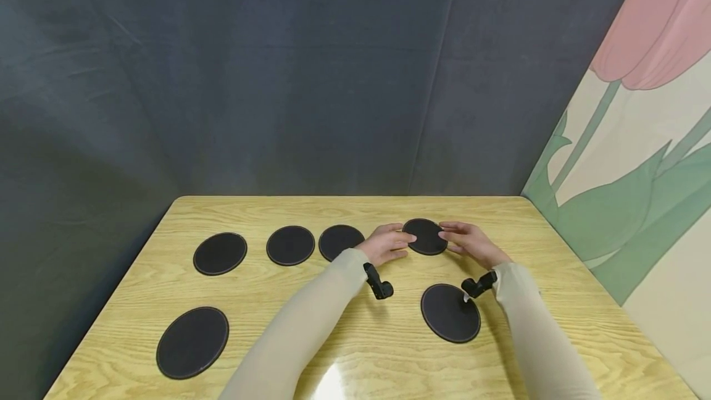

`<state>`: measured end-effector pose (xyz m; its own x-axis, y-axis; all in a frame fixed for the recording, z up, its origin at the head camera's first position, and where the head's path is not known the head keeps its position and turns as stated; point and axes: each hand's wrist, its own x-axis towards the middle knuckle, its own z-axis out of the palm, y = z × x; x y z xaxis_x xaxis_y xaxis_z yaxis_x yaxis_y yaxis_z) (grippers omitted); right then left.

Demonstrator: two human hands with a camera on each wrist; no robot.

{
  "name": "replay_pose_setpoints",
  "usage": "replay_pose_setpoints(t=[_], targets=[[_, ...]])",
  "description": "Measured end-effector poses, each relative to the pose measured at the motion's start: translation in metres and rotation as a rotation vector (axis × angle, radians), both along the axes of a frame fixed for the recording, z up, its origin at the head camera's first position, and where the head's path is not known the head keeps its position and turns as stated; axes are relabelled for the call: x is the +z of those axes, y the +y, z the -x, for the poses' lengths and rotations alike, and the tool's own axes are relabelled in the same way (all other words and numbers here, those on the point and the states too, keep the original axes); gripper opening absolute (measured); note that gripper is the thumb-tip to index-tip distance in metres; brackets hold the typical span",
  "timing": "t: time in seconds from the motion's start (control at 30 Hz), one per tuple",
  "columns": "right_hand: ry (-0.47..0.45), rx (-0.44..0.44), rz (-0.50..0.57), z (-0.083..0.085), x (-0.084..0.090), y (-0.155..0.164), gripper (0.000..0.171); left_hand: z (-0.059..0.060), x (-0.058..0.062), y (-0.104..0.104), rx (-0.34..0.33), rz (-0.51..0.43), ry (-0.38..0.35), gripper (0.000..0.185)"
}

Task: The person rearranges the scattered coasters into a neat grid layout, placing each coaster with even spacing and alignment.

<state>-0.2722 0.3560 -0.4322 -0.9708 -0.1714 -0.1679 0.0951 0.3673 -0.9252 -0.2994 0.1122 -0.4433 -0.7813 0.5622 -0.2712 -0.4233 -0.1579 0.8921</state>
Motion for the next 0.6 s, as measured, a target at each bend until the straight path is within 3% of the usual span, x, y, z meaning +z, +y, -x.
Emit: replay_pose_setpoints(t=[0.37,0.6], targets=[[0.010,-0.048,0.154,0.002,0.000,-0.016,0.055,-0.002,0.006,-0.015,0.075,-0.028,0.017,0.070],[0.044,-0.077,0.150,0.003,0.003,-0.031,0.051,0.000,0.014,-0.028,0.108,-0.016,0.021,0.067]])
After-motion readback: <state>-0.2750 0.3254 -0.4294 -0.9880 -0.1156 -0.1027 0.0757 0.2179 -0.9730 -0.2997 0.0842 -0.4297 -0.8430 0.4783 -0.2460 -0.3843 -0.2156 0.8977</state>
